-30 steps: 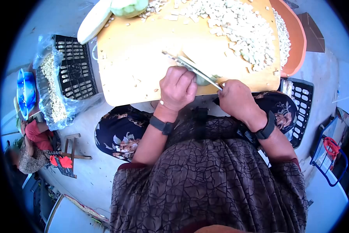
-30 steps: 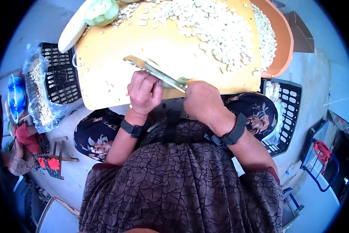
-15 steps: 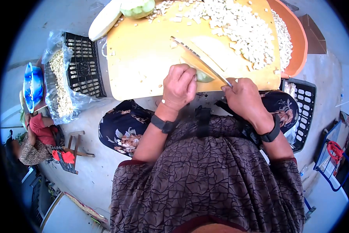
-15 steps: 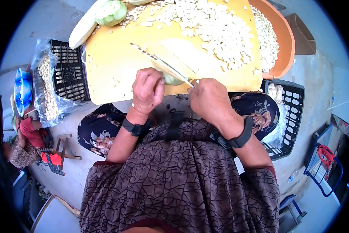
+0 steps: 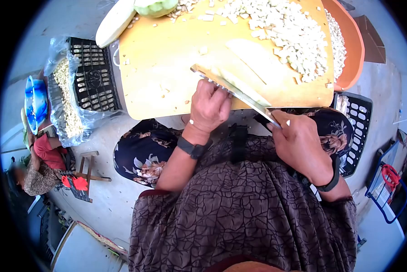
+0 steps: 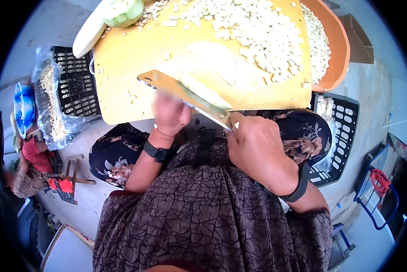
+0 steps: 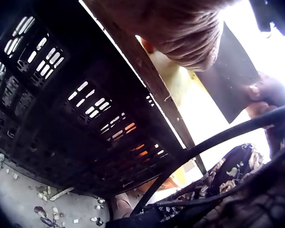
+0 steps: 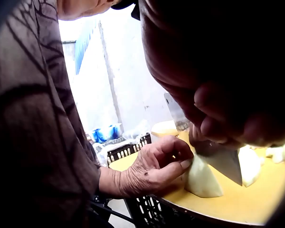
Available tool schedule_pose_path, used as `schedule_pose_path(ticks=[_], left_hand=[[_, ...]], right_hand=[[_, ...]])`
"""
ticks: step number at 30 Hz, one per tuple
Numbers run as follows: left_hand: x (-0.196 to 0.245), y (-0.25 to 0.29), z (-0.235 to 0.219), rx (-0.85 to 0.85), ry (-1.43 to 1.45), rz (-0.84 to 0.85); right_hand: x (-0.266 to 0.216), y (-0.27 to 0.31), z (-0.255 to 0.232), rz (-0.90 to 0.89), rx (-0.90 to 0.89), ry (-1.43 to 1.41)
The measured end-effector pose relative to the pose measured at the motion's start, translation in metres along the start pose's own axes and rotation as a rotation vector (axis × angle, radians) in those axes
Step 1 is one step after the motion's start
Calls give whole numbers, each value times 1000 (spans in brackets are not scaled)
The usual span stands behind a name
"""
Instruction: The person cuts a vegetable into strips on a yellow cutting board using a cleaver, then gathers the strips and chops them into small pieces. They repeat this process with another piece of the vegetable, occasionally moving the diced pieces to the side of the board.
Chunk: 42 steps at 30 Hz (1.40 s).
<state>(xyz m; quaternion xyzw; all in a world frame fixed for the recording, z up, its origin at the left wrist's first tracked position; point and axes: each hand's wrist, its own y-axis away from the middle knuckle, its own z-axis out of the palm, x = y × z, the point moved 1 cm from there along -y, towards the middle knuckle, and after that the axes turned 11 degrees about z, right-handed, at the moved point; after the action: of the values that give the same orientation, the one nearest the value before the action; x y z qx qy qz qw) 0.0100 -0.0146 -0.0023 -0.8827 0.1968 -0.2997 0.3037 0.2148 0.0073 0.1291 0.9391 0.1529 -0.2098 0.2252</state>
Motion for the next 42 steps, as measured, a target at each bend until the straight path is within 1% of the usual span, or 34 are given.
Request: schedule_pose_path(ticks=[2, 4, 7, 11, 14, 19, 22, 25, 28, 34, 37, 42], left_hand=[[0, -4, 0, 5, 5, 18], [2, -3, 0, 0, 6, -4], [1, 3, 0, -30, 20, -28], [1, 7, -1, -72, 38, -69], [4, 0, -2, -54, 49, -74], [4, 4, -4, -59, 84, -83], [4, 4, -2, -32, 62, -68], [4, 0, -2, 1, 64, -62], [4, -2, -3, 28, 72, -64], [2, -4, -2, 63, 60, -58], [3, -3, -1, 60, 50, -53], [3, -4, -1, 60, 52, -51]], right_hand=[[0, 3, -1, 16, -29, -8], [-1, 4, -2, 41, -64, -1], [3, 3, 1, 32, -54, -28], [3, 3, -3, 41, -108, -19], [3, 2, -4, 59, -146, 2], [7, -2, -2, 96, -218, 25], [7, -4, 1, 110, -207, 41], [8, -13, 9, 25, -146, 103], [6, -15, 8, 69, -153, 85], [8, -11, 3, 102, -210, 96], [6, -17, 16, 59, -135, 105], [8, -21, 21, 111, -194, 114]])
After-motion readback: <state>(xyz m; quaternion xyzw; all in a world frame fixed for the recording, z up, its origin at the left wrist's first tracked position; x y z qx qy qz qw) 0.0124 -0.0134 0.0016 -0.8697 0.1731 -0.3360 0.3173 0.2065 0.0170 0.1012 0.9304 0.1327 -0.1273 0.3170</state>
